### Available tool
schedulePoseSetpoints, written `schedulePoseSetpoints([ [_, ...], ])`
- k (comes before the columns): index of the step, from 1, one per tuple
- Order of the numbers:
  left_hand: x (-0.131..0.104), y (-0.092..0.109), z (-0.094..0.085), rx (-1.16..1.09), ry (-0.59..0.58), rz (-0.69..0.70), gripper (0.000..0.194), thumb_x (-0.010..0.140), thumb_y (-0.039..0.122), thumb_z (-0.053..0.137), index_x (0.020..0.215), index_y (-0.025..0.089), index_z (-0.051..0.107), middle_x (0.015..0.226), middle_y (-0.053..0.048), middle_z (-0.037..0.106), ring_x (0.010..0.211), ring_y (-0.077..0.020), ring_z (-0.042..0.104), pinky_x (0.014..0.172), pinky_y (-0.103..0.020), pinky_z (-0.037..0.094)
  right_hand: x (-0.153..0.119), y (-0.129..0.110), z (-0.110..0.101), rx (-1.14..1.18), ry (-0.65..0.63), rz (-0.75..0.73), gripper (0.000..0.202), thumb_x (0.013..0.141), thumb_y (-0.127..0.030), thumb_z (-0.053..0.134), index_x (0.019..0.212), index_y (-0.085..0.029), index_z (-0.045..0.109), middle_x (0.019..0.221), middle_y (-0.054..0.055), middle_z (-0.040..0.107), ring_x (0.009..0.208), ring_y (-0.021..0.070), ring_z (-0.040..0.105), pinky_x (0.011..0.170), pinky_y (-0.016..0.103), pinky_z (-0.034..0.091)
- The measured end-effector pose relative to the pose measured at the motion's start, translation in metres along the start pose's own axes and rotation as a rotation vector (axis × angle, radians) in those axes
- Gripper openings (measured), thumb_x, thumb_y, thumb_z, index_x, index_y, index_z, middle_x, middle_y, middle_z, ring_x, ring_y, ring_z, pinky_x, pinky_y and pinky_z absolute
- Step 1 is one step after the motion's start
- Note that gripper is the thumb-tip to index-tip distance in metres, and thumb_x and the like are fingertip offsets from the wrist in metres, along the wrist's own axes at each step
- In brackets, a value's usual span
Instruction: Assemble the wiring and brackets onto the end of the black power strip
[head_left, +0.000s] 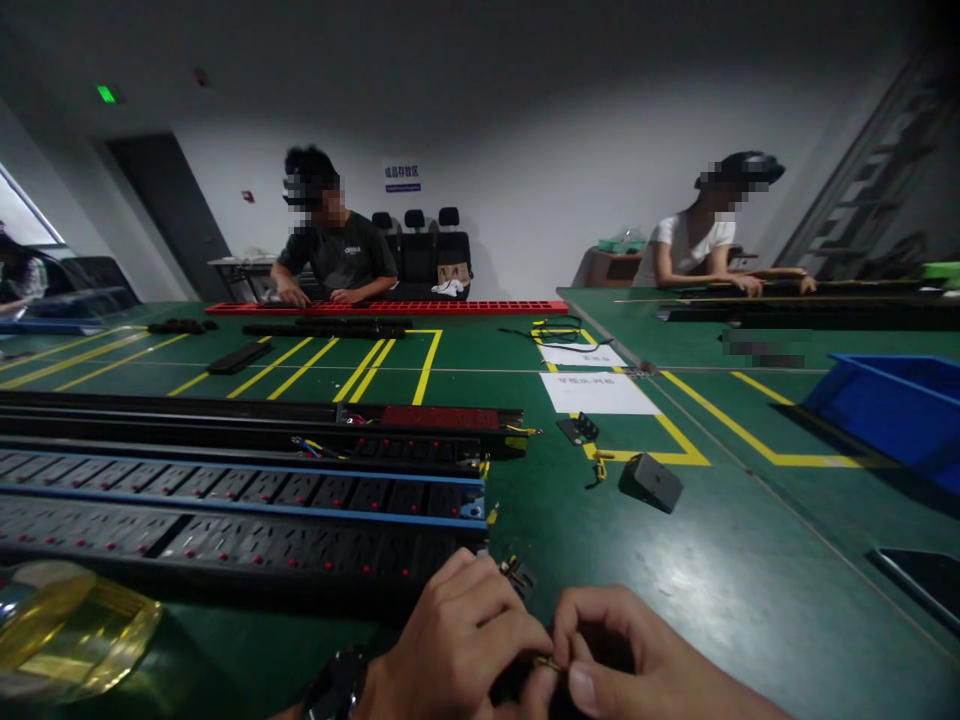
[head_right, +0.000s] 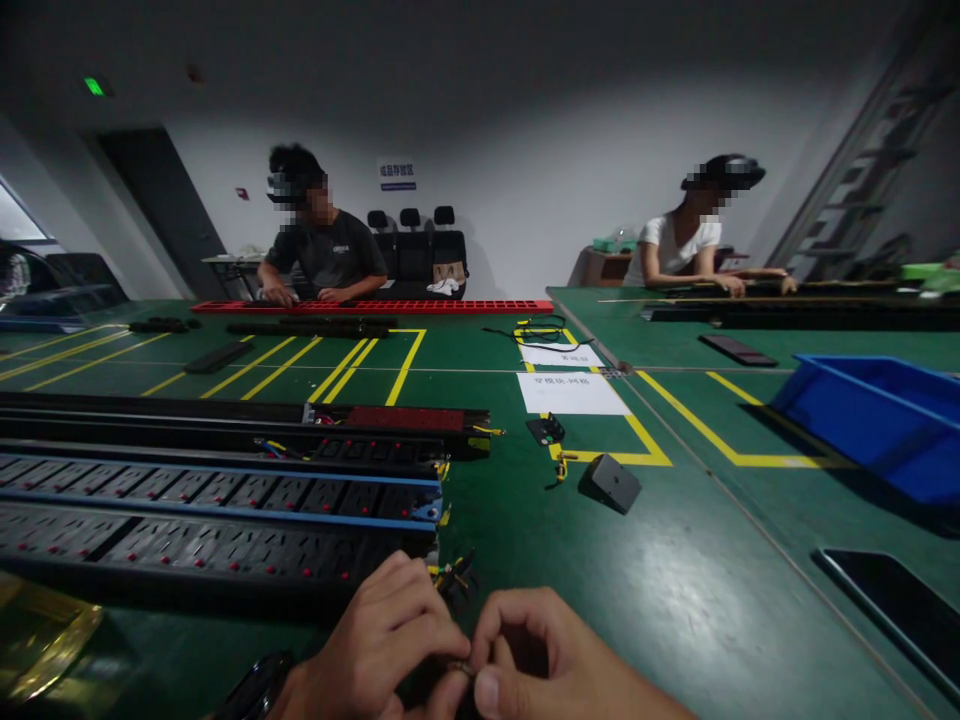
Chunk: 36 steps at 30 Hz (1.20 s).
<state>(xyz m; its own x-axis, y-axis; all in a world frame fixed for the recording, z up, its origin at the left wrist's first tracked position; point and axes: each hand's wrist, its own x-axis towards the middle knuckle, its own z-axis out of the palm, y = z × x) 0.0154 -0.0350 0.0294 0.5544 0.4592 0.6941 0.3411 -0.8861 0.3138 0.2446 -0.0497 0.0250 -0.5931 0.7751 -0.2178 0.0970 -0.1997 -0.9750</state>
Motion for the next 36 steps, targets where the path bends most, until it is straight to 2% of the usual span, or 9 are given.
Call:
schedulePoseSetpoints([
  [5,-0.002,-0.001,0.001,0.017,-0.012,0.014,0.006,0.095,0.020,0.061,0.092,0.022,0.066,0.080,0.000,0.070,0.073,-0.0157,0.060,0.070,-0.034,0.043,0.003,-0.004,-0.002,-0.052,0.028,-0.022,0.066,0.077,-0.082,0.078,0.079,-0.019,0.060,0.066,-0.005,0.046,0.063,0.0101,0.036,0.059,0.025,0.026],
  [11,-0.007,-0.005,0.004,0.148,-0.075,0.038,0.002,0.091,0.023,0.065,0.090,0.022,0.064,0.079,0.000,0.069,0.076,-0.0178,0.060,0.071,-0.034,0.041,0.006,0.003,-0.004,0.024,0.024,-0.045,0.064,0.079,-0.080,0.077,0.079,-0.020,0.056,0.060,-0.008,0.040,0.055,0.0078,0.033,0.053,0.023,0.025],
  [17,-0.007,-0.002,0.007,0.113,-0.044,0.045,0.005,0.090,0.017,0.062,0.091,0.021,0.064,0.082,0.000,0.071,0.077,-0.0170,0.060,0.075,-0.035,0.044,0.005,0.005,-0.005,0.052,-0.002,-0.023,0.064,0.077,-0.078,0.081,0.077,-0.020,0.054,0.060,-0.009,0.041,0.053,0.0066,0.034,0.050,0.021,0.025],
  [23,-0.008,-0.003,0.006,0.108,-0.065,0.057,0.007,0.094,0.020,0.060,0.093,0.022,0.066,0.085,-0.001,0.071,0.079,-0.0171,0.060,0.076,-0.036,0.043,0.003,0.006,-0.006,0.074,-0.004,-0.020,0.065,0.073,-0.078,0.084,0.078,-0.018,0.058,0.060,-0.008,0.044,0.054,0.0059,0.036,0.051,0.021,0.026],
  [28,-0.012,-0.004,0.007,0.113,-0.075,0.072,0.014,0.102,0.033,0.062,0.097,0.021,0.067,0.087,-0.001,0.071,0.081,-0.0167,0.060,0.078,-0.035,0.043,0.004,0.008,-0.007,0.116,-0.033,-0.010,0.065,0.071,-0.076,0.087,0.077,-0.018,0.058,0.062,-0.006,0.051,0.054,0.0056,0.037,0.052,0.021,0.025],
  [32,-0.011,-0.002,0.006,0.132,-0.083,0.069,0.012,0.102,0.030,0.066,0.094,0.022,0.068,0.086,0.001,0.069,0.080,-0.0151,0.058,0.079,-0.034,0.041,0.004,0.010,-0.007,0.135,-0.043,-0.010,0.066,0.069,-0.074,0.090,0.076,-0.017,0.059,0.065,-0.005,0.052,0.059,0.0059,0.037,0.055,0.021,0.024],
  [36,-0.009,-0.002,0.006,0.094,-0.064,0.069,0.028,0.108,0.034,0.056,0.086,0.020,0.066,0.085,0.000,0.066,0.076,-0.0143,0.056,0.079,-0.034,0.040,0.004,0.008,-0.005,0.113,-0.029,0.011,0.064,0.069,-0.072,0.091,0.078,-0.016,0.062,0.064,-0.006,0.051,0.060,0.0066,0.037,0.055,0.022,0.023],
])
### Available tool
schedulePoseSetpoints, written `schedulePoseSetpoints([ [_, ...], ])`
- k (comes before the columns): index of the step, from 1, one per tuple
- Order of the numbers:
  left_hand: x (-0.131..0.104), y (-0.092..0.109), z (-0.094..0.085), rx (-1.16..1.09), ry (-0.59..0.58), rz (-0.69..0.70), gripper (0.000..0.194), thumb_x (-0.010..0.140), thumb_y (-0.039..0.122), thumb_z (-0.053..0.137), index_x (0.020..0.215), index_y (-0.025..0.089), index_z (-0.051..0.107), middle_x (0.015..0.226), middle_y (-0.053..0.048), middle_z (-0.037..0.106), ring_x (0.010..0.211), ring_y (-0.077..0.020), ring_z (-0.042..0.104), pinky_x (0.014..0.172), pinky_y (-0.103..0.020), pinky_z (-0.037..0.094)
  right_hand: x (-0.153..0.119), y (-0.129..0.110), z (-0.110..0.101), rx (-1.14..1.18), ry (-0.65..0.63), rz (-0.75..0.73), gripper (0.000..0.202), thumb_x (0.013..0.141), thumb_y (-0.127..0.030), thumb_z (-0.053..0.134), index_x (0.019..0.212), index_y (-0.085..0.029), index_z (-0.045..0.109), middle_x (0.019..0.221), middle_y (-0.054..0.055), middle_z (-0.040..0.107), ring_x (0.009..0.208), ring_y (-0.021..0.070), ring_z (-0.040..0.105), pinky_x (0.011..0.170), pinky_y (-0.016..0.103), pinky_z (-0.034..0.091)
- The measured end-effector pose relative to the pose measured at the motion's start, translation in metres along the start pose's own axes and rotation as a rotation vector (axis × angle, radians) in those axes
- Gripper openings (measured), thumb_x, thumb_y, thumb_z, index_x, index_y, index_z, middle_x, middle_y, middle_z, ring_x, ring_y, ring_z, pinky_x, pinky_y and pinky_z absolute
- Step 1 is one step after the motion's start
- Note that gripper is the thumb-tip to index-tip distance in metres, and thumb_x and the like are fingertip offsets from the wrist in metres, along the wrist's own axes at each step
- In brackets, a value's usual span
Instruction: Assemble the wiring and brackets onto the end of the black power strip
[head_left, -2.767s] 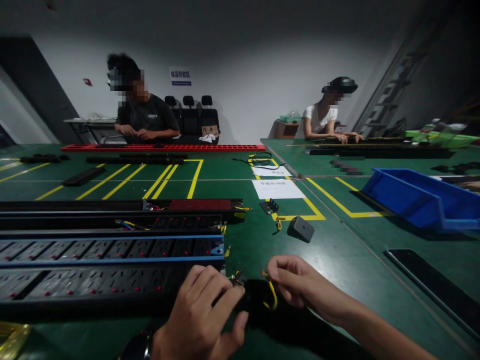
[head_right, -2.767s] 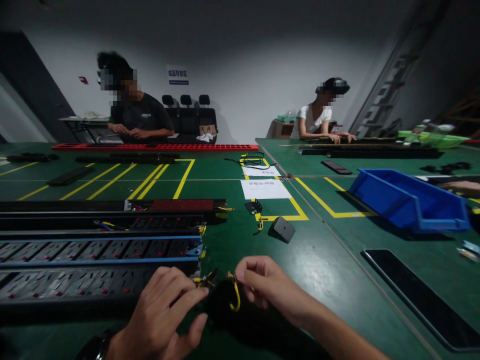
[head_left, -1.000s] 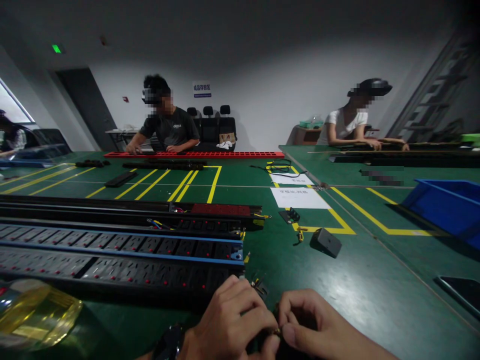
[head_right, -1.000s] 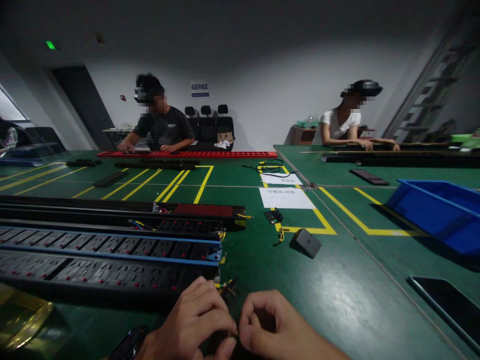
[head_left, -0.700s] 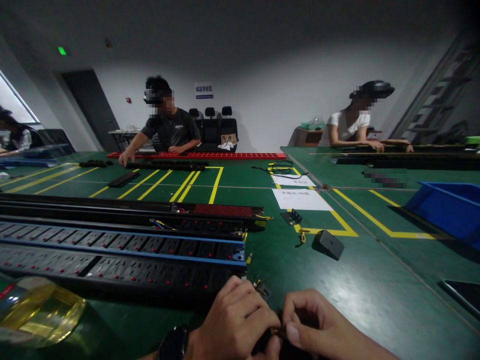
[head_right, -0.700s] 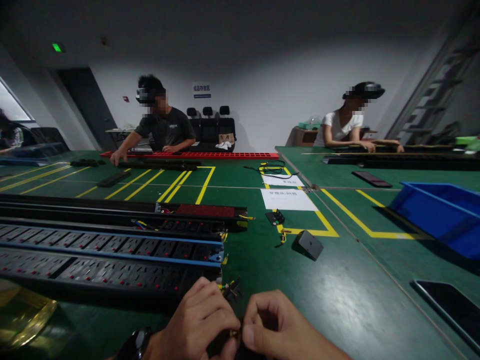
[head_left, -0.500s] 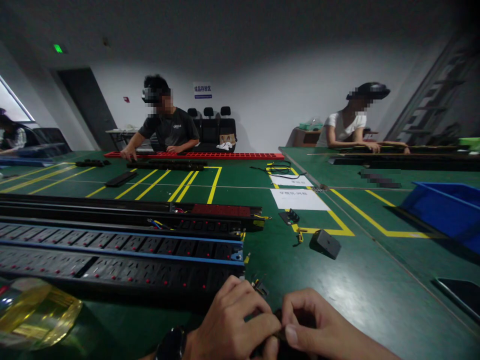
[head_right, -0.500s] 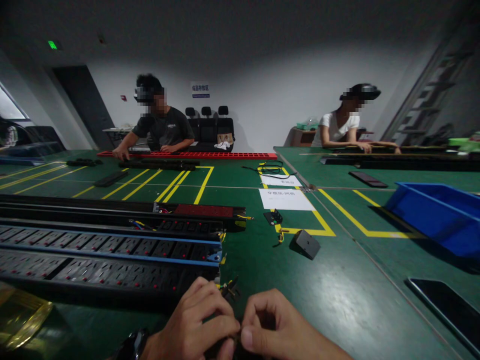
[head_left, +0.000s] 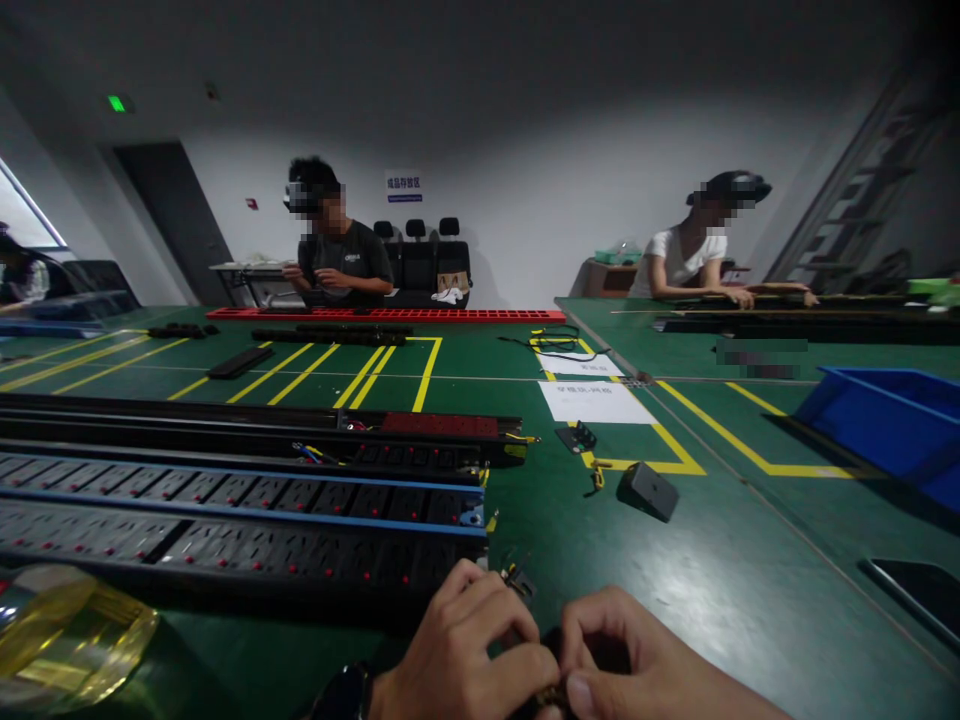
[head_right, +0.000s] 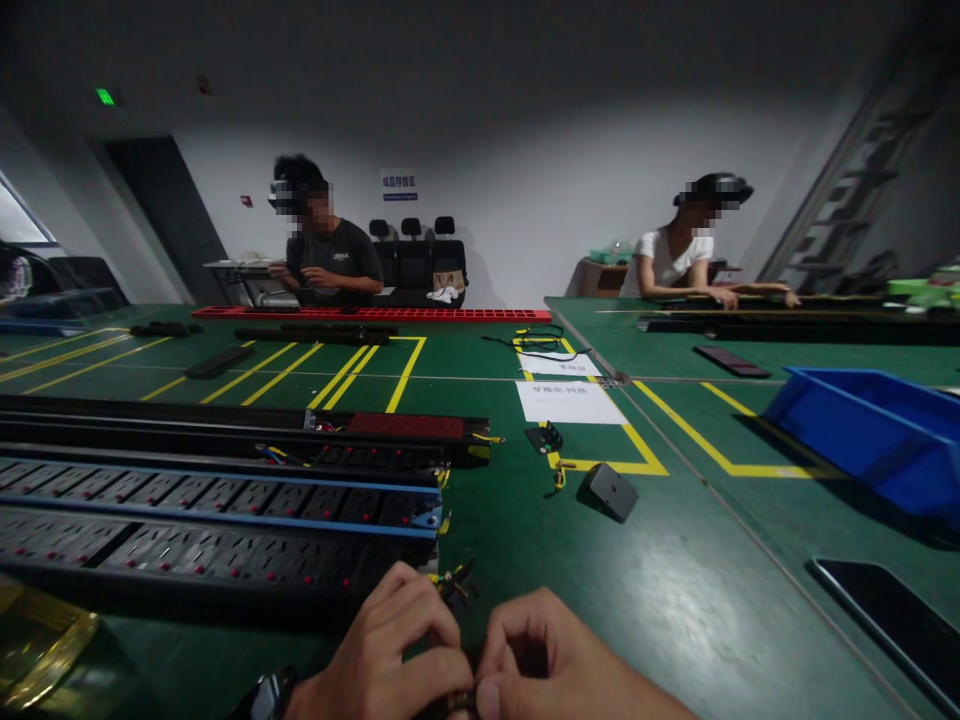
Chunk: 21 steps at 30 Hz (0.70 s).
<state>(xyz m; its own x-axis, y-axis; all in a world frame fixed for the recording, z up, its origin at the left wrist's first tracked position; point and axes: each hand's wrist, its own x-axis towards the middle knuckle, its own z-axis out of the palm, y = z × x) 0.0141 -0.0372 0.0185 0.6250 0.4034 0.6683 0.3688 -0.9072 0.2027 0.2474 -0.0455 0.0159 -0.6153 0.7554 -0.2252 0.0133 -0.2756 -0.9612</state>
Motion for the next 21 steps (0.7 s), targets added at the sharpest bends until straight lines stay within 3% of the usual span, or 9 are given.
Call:
schedulePoseSetpoints([
  [6,-0.001,-0.004,0.004,-0.049,0.026,0.003,0.042,0.112,0.045,0.045,0.085,0.020,0.064,0.082,-0.001,0.064,0.073,-0.0153,0.055,0.075,-0.035,0.040,0.001,-0.004,0.001,-0.003,-0.036,-0.020,0.060,0.071,-0.069,0.091,0.077,-0.017,0.061,0.063,-0.007,0.047,0.058,0.0063,0.033,0.054,0.022,0.023],
  [11,0.000,-0.005,0.001,-0.097,0.008,0.001,0.044,0.115,0.043,0.036,0.088,0.020,0.062,0.078,-0.002,0.065,0.072,-0.0152,0.057,0.072,-0.034,0.042,0.002,-0.003,-0.001,-0.016,-0.019,-0.064,0.058,0.077,-0.068,0.088,0.079,-0.016,0.061,0.064,-0.006,0.047,0.059,0.0063,0.033,0.054,0.023,0.022],
  [21,0.004,-0.005,-0.001,-0.235,0.052,-0.060,0.007,0.102,0.025,0.058,0.104,0.021,0.064,0.079,0.000,0.069,0.073,-0.0154,0.062,0.076,-0.031,0.047,0.005,0.004,-0.011,0.082,-0.044,-0.094,0.056,0.074,-0.064,0.092,0.078,-0.017,0.060,0.062,-0.007,0.048,0.053,0.0042,0.034,0.048,0.019,0.026],
])
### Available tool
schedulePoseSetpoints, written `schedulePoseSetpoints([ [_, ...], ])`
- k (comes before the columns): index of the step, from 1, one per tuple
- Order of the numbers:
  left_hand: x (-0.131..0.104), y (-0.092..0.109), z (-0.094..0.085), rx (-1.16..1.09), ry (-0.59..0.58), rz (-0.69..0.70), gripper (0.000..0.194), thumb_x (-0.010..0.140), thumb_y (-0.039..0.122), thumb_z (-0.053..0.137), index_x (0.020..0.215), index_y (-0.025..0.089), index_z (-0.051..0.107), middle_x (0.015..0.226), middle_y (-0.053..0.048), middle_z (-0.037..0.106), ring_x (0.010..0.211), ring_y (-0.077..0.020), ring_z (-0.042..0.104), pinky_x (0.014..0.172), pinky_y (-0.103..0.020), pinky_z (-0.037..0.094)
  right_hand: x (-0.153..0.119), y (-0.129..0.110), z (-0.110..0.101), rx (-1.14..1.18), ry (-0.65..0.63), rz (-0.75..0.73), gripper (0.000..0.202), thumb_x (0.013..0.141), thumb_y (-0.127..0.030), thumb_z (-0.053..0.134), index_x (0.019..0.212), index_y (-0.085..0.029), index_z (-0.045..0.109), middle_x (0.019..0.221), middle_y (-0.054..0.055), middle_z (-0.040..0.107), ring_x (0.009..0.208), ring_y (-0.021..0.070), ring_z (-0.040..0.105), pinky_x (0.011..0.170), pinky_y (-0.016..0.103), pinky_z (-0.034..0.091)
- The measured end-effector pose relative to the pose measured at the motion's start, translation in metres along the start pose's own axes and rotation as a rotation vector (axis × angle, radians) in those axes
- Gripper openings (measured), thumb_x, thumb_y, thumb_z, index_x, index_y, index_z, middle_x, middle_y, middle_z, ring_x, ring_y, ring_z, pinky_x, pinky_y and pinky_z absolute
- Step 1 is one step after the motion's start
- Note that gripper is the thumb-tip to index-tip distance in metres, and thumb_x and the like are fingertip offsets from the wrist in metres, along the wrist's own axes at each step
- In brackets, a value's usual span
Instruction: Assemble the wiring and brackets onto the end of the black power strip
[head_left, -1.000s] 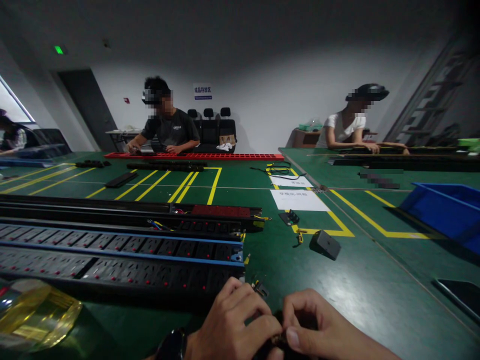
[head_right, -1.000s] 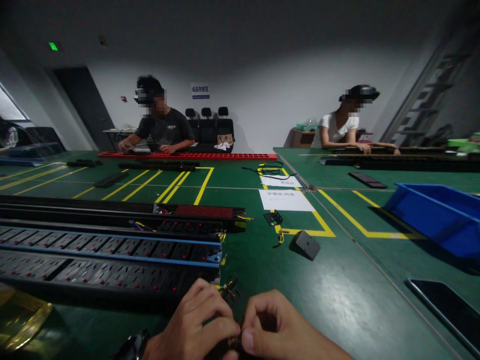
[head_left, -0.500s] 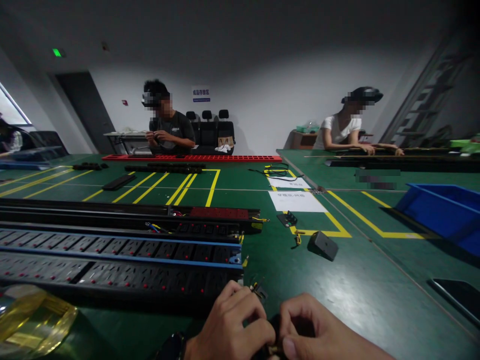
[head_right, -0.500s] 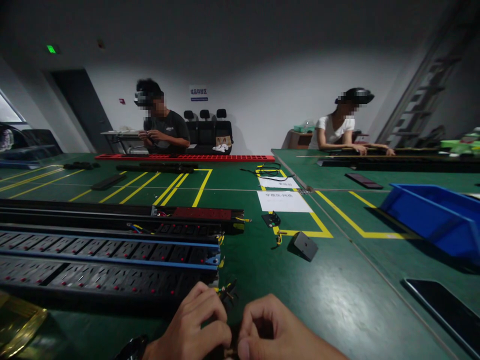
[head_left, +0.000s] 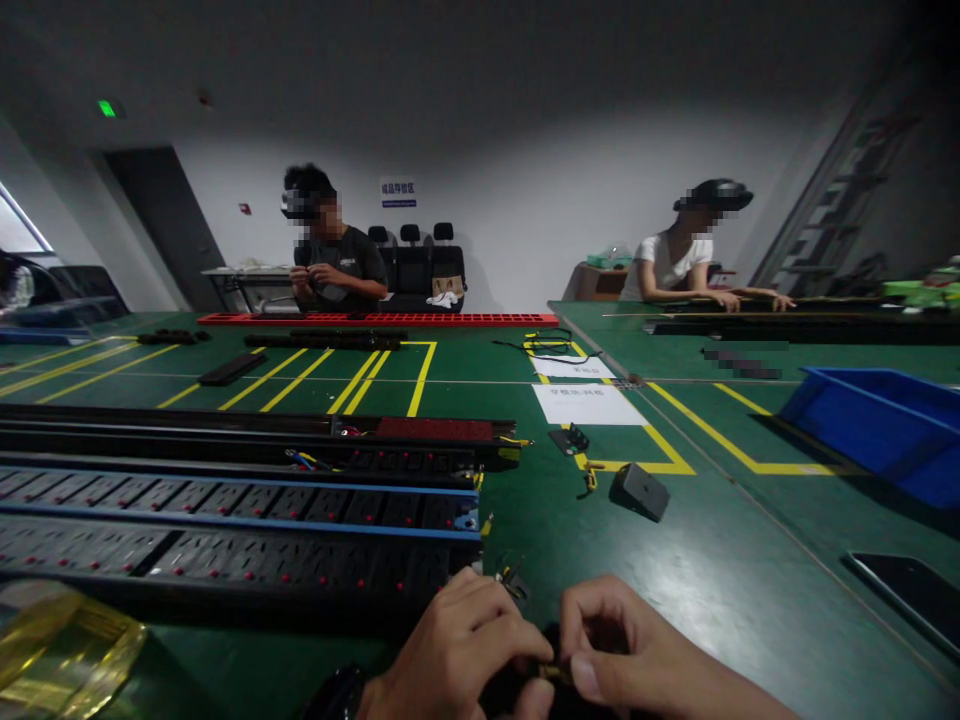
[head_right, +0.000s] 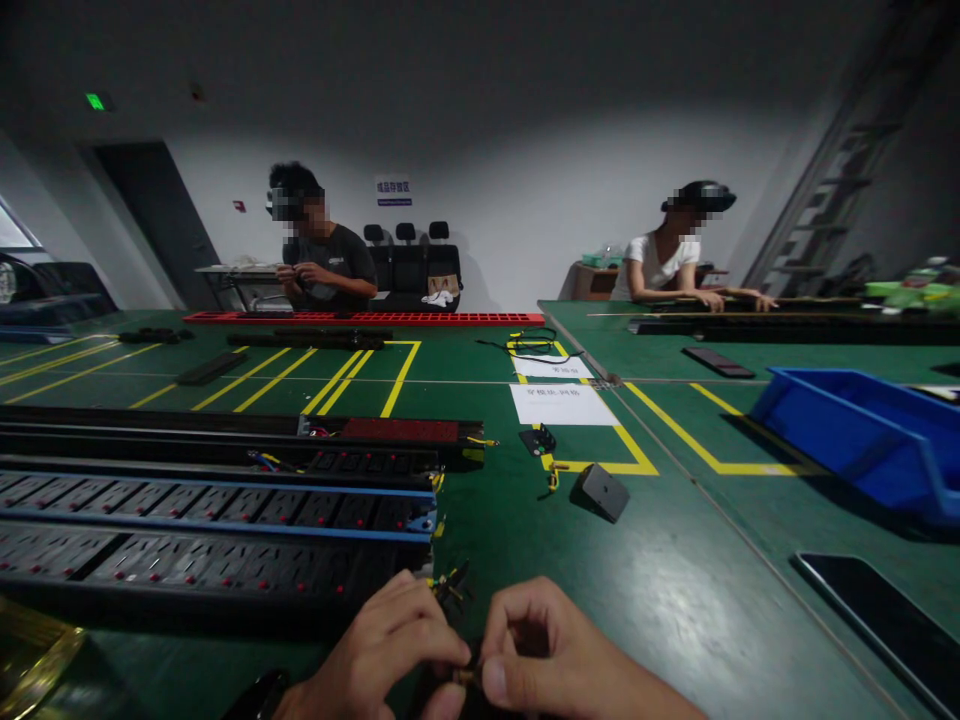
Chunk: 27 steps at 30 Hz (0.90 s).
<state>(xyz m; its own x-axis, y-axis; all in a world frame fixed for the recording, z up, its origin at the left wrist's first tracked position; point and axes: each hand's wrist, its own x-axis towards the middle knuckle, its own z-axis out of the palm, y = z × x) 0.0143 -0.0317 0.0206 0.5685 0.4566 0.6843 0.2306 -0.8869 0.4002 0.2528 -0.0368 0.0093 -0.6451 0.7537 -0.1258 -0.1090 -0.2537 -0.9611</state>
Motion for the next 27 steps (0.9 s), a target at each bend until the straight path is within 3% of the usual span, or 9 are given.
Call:
schedulePoseSetpoints([
  [8,-0.001,0.003,-0.004,-0.118,-0.054,-0.067,0.014,0.091,0.013,0.062,0.101,0.023,0.065,0.084,-0.001,0.073,0.075,-0.0146,0.064,0.081,-0.029,0.049,-0.001,-0.005,0.001,-0.038,-0.002,0.025,0.057,0.076,-0.067,0.088,0.078,-0.017,0.061,0.063,-0.005,0.051,0.053,0.0049,0.037,0.049,0.020,0.027],
  [11,0.001,0.006,-0.013,-0.213,-0.132,-0.242,0.015,0.085,0.013,0.066,0.096,0.022,0.068,0.084,-0.001,0.073,0.076,-0.0143,0.064,0.084,-0.028,0.050,0.002,-0.004,-0.003,-0.055,0.077,0.003,0.060,0.078,-0.073,0.083,0.078,-0.016,0.064,0.063,-0.004,0.053,0.051,0.0053,0.037,0.048,0.022,0.023],
  [14,0.006,0.008,-0.025,-0.346,-0.195,-0.446,0.011,0.082,0.018,0.068,0.093,0.021,0.071,0.084,-0.002,0.074,0.080,-0.0157,0.066,0.086,-0.030,0.051,0.007,-0.004,-0.011,0.001,0.206,-0.011,0.059,0.081,-0.073,0.080,0.076,-0.017,0.065,0.052,-0.008,0.041,0.047,0.0052,0.026,0.047,0.024,0.014],
  [16,0.011,0.007,-0.031,-0.474,-0.204,-0.545,0.010,0.084,0.026,0.071,0.091,0.020,0.072,0.086,-0.003,0.073,0.082,-0.0165,0.065,0.081,-0.029,0.051,0.011,-0.005,-0.017,0.086,0.266,-0.009,0.056,0.082,-0.070,0.081,0.073,-0.018,0.062,0.049,-0.011,0.033,0.045,0.0055,0.020,0.046,0.025,0.011],
  [19,0.018,0.000,-0.037,-0.765,-0.202,-0.684,0.025,0.087,0.042,0.075,0.091,0.018,0.068,0.082,-0.003,0.067,0.069,-0.0124,0.059,0.066,-0.025,0.048,0.015,-0.010,-0.022,0.210,0.311,-0.019,0.053,0.081,-0.066,0.083,0.070,-0.020,0.057,0.050,-0.011,0.033,0.045,0.0054,0.018,0.046,0.025,0.012],
  [22,0.024,-0.010,-0.041,-0.964,-0.152,-0.779,0.042,0.085,0.055,0.080,0.090,0.018,0.063,0.074,0.002,0.061,0.055,-0.0073,0.049,0.055,-0.021,0.042,0.015,-0.015,-0.023,0.260,0.338,-0.014,0.053,0.078,-0.065,0.085,0.069,-0.021,0.056,0.051,-0.011,0.033,0.045,0.0054,0.018,0.046,0.025,0.012],
  [27,0.030,-0.027,-0.050,-0.885,0.115,-0.817,0.046,0.084,0.060,0.081,0.087,0.018,0.063,0.065,0.005,0.057,0.054,-0.0063,0.043,0.052,-0.017,0.035,0.013,-0.019,-0.020,0.224,0.364,0.025,0.051,0.076,-0.063,0.085,0.070,-0.020,0.059,0.051,-0.010,0.036,0.046,0.0055,0.023,0.047,0.025,0.013],
])
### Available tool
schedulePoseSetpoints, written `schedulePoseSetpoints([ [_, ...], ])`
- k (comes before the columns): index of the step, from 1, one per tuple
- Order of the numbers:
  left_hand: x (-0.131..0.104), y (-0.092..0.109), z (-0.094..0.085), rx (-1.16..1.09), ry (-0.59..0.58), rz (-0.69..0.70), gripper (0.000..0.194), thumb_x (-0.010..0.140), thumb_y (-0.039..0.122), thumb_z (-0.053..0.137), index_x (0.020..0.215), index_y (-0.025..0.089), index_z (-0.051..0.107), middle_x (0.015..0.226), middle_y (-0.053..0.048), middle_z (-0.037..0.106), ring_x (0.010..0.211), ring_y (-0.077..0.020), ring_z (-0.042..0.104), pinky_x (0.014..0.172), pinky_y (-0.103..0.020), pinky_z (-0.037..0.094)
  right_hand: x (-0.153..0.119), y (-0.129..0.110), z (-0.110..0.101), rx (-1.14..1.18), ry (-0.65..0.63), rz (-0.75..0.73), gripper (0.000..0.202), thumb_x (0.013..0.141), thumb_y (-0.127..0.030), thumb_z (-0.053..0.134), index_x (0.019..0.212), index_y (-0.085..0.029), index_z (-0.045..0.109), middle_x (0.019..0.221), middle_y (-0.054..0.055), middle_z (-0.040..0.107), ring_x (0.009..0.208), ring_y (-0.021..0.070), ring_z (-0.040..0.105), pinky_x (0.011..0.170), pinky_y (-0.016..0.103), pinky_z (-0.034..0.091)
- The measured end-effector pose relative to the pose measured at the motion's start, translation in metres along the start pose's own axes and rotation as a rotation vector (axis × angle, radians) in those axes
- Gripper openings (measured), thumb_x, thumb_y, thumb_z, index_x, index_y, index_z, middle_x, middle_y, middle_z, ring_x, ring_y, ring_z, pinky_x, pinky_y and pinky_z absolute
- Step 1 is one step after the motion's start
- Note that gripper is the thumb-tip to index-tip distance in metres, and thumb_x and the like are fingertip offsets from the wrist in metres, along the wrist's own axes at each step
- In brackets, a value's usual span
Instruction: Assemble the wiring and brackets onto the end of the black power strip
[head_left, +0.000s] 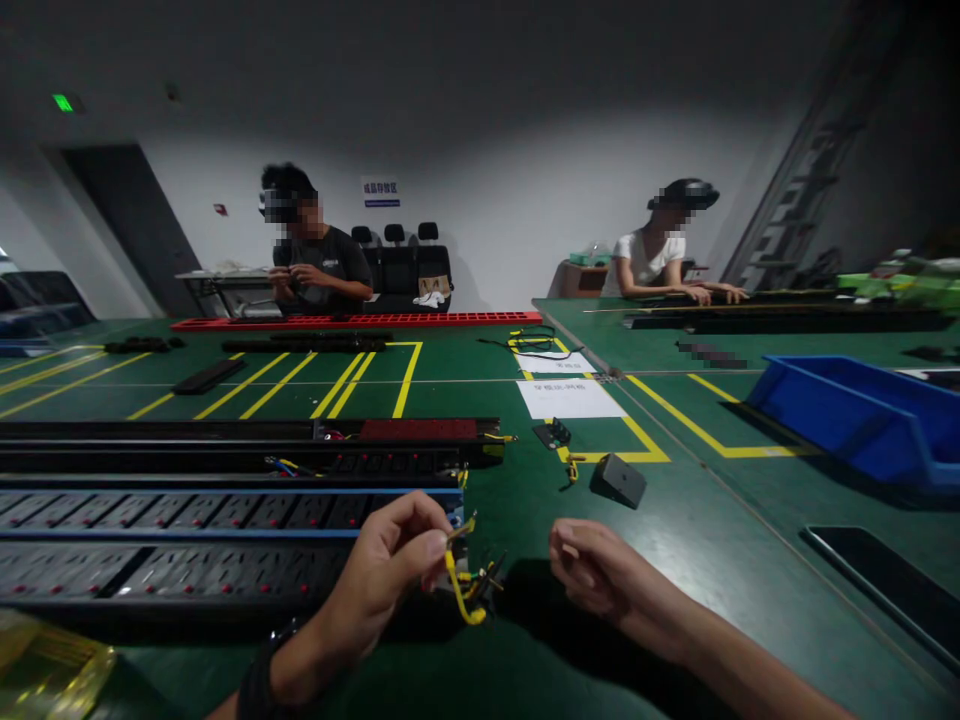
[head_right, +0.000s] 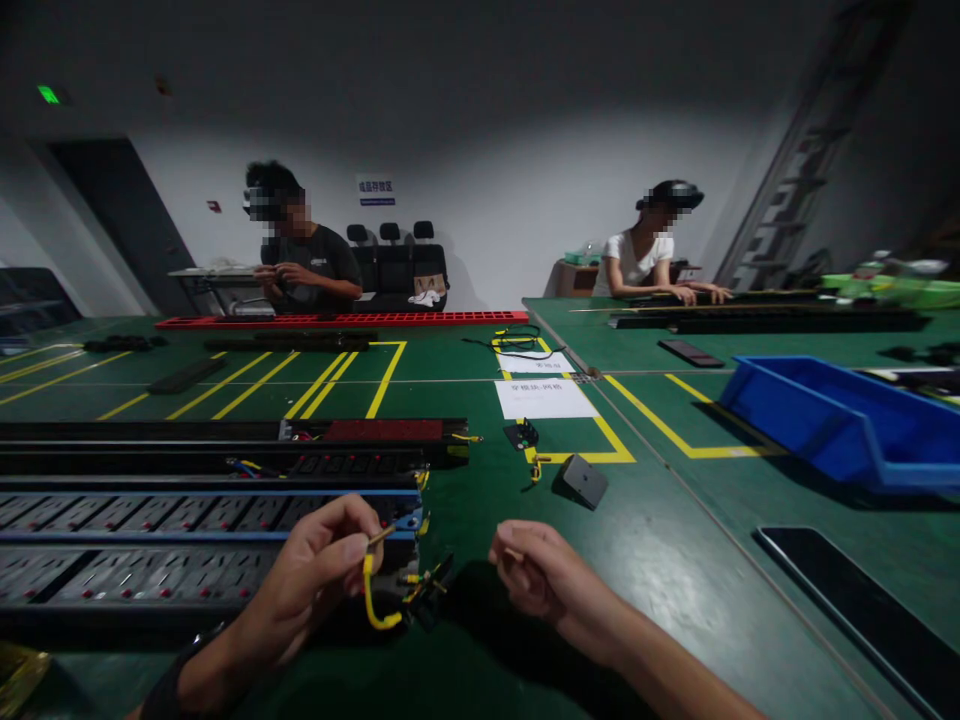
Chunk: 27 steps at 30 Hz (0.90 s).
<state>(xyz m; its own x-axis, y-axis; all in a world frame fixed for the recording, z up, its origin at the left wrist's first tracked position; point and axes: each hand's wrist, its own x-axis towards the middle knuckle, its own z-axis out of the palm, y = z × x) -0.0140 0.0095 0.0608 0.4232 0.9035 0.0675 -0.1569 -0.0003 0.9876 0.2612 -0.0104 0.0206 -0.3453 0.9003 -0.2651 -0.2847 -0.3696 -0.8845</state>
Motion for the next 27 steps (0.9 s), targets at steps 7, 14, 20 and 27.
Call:
schedulePoseSetpoints([
  [7,0.006,0.010,-0.006,0.295,0.143,0.094,0.029,0.088,0.046,0.076,0.089,0.020,0.064,0.069,0.004,0.061,0.060,-0.0108,0.054,0.057,-0.021,0.045,-0.001,0.001,-0.001,-0.020,0.016,0.026,0.052,0.076,-0.064,0.085,0.070,-0.020,0.059,0.053,-0.009,0.038,0.046,0.0057,0.024,0.047,0.025,0.011],
  [14,0.006,0.011,-0.005,0.827,0.204,0.332,0.014,0.095,0.033,0.063,0.091,0.021,0.070,0.078,0.000,0.072,0.073,-0.0159,0.068,0.073,-0.028,0.055,0.001,0.007,-0.005,-0.077,-0.009,0.021,0.054,0.078,-0.068,0.083,0.072,-0.019,0.061,0.050,-0.009,0.037,0.047,0.0067,0.023,0.047,0.026,0.010],
  [20,0.009,0.008,-0.004,0.926,0.127,0.352,0.016,0.098,0.030,0.059,0.089,0.021,0.069,0.079,0.001,0.072,0.071,-0.0148,0.067,0.070,-0.027,0.054,0.002,0.009,-0.006,-0.084,-0.060,0.015,0.052,0.080,-0.066,0.083,0.076,-0.019,0.063,0.050,-0.010,0.040,0.047,0.0063,0.023,0.048,0.025,0.012],
  [27,0.017,0.006,-0.011,1.028,-0.004,0.346,0.013,0.098,0.021,0.056,0.094,0.020,0.068,0.085,0.000,0.071,0.077,-0.0153,0.066,0.074,-0.028,0.052,0.002,0.012,-0.007,-0.132,-0.081,0.005,0.049,0.082,-0.064,0.081,0.079,-0.018,0.065,0.050,-0.010,0.041,0.047,0.0066,0.025,0.047,0.025,0.013],
])
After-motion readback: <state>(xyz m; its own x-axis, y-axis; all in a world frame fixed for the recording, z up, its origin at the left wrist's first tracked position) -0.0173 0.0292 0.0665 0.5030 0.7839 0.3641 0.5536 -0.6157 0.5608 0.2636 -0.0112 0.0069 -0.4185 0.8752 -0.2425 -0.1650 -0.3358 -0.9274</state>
